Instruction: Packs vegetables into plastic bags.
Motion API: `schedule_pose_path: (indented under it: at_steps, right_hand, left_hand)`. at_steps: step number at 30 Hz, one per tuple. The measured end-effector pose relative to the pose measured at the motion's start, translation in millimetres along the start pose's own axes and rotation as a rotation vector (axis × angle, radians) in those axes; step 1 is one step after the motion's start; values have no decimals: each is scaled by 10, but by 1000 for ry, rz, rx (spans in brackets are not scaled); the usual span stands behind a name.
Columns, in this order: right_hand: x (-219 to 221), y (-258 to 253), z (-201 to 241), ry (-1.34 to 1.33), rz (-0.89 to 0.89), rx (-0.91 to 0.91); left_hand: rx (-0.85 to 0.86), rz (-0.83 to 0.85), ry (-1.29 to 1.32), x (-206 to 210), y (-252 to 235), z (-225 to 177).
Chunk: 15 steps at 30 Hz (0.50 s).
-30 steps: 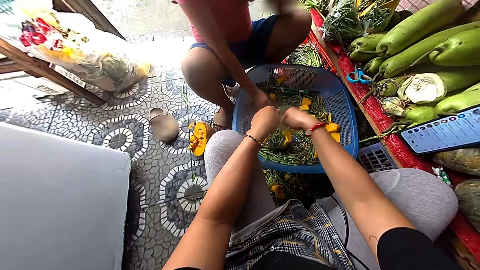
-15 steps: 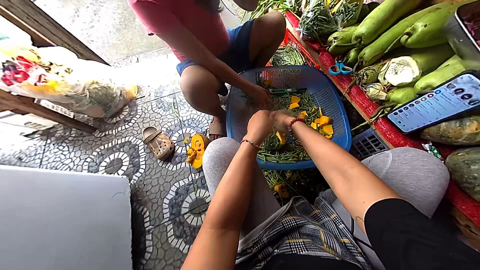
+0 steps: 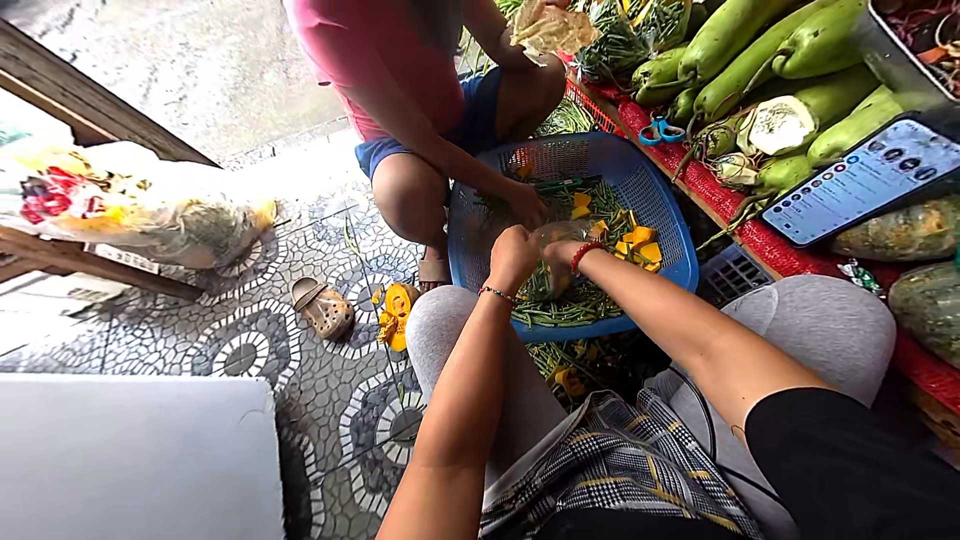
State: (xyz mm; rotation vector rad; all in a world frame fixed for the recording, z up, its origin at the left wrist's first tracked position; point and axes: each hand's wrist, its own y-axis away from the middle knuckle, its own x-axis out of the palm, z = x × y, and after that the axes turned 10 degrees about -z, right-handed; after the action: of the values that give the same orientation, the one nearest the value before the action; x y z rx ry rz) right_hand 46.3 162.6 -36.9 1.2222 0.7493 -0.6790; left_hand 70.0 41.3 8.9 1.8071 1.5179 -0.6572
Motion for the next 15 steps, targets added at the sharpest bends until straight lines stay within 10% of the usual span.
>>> schedule_pose_path:
  at_steps: [15]
  right_hand:
    - [-493, 313, -423, -434, -403, -169]
  left_hand:
    - [-112, -140, 295, 71, -88, 138]
